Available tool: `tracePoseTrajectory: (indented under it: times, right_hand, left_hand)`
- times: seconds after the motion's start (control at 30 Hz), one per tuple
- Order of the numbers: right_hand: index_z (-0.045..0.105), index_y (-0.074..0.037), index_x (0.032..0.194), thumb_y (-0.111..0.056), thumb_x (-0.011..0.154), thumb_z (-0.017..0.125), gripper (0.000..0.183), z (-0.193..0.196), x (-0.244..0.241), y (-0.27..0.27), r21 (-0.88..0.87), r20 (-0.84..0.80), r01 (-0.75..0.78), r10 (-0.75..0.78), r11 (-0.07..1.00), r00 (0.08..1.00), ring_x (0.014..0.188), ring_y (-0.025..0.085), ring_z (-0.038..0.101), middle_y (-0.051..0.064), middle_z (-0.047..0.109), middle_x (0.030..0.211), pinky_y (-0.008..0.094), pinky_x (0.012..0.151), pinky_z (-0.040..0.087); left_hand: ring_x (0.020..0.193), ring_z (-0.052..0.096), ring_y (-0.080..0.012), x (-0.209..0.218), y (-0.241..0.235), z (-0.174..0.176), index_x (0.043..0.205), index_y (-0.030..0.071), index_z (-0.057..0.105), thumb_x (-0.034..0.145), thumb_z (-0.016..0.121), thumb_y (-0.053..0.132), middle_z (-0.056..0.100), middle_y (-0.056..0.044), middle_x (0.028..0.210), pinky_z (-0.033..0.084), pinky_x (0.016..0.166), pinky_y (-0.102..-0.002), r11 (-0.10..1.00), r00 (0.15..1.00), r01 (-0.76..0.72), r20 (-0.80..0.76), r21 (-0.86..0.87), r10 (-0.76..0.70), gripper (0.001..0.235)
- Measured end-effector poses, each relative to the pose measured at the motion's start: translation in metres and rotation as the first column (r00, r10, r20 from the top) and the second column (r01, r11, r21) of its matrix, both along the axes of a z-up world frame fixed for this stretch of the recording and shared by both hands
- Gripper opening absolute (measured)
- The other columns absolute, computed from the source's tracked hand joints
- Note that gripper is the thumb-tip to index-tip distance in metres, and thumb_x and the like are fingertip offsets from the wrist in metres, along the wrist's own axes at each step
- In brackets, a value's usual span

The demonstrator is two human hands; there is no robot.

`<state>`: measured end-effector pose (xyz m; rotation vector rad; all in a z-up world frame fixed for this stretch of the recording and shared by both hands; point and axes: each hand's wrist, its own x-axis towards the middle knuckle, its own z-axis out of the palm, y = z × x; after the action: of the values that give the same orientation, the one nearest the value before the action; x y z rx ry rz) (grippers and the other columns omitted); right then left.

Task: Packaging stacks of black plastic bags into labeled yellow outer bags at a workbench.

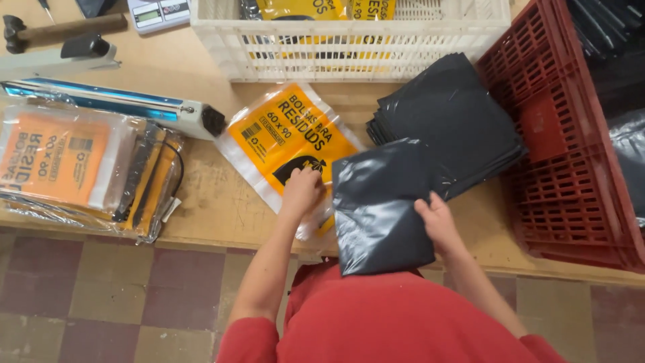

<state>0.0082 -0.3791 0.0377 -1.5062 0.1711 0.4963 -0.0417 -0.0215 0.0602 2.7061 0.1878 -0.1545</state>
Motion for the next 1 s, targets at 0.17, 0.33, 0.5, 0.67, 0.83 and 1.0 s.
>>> tracePoseTrajectory:
  times: [0.17,0.33,0.5,0.67,0.83,1.0]
  right_hand:
    - [0.051,-0.011,0.144,-0.014,0.100,0.057,0.044,0.021,-0.029,0.026,-0.030,-0.153,-0.001,-0.003,1.000,0.988,0.082,0.026,0.072,0.019,0.071,0.106,0.040,0.064,0.063]
    - [0.051,-0.014,0.146,-0.014,0.100,0.056,0.046,0.022,-0.033,0.016,0.001,-0.138,0.027,-0.026,1.000,0.990,0.085,0.026,0.071,0.018,0.071,0.111,0.043,0.066,0.062]
    - [0.051,-0.014,0.146,-0.013,0.100,0.057,0.047,0.020,-0.037,0.012,0.002,-0.149,0.007,-0.006,1.000,0.989,0.085,0.028,0.072,0.019,0.071,0.111,0.044,0.065,0.062]
    - [0.052,-0.014,0.144,-0.012,0.100,0.056,0.045,0.005,-0.044,0.008,0.021,-0.152,0.079,-0.075,0.997,0.985,0.082,0.028,0.072,0.018,0.071,0.108,0.044,0.063,0.062]
    - [0.054,-0.014,0.143,-0.013,0.100,0.056,0.044,-0.001,-0.050,0.009,0.022,-0.147,0.101,-0.097,0.995,0.984,0.083,0.027,0.072,0.017,0.072,0.107,0.043,0.064,0.062]
    - [0.056,-0.013,0.139,-0.014,0.100,0.057,0.040,-0.001,-0.047,0.026,0.011,-0.129,0.063,-0.061,0.998,0.990,0.081,0.020,0.070,0.012,0.071,0.104,0.038,0.065,0.062]
  left_hand:
    - [0.093,0.067,-0.0295,0.022,0.015,-0.004,0.092,0.017,0.075,0.089,0.068,0.022,0.071,-0.005,0.090,0.056,0.082,-0.042,0.983,0.989,-0.081,-0.136,-0.167,0.059,0.009]
    - [0.095,0.070,-0.0322,0.025,0.022,0.003,0.098,0.014,0.078,0.094,0.063,0.022,0.075,-0.010,0.094,0.055,0.085,-0.043,0.963,0.970,-0.110,-0.239,-0.245,0.050,0.017]
    - [0.088,0.069,-0.0329,0.018,0.012,0.047,0.089,0.011,0.076,0.087,0.062,0.015,0.072,-0.011,0.086,0.055,0.080,-0.042,0.931,0.964,-0.188,-0.242,-0.312,0.113,0.015]
    - [0.087,0.068,-0.0275,0.012,0.017,0.037,0.088,0.013,0.077,0.085,0.069,0.019,0.072,-0.007,0.086,0.055,0.079,-0.039,0.869,0.948,-0.281,-0.257,-0.407,0.186,0.011]
    - [0.092,0.067,-0.0315,0.003,0.015,0.034,0.091,0.009,0.076,0.088,0.066,0.020,0.073,-0.012,0.090,0.054,0.081,-0.043,0.817,0.946,-0.314,-0.229,-0.483,0.228,0.015]
    - [0.091,0.065,-0.0339,-0.005,0.001,0.045,0.086,0.011,0.063,0.086,0.058,0.015,0.066,-0.012,0.084,0.054,0.077,-0.047,0.854,0.944,-0.329,-0.145,-0.403,0.295,0.006]
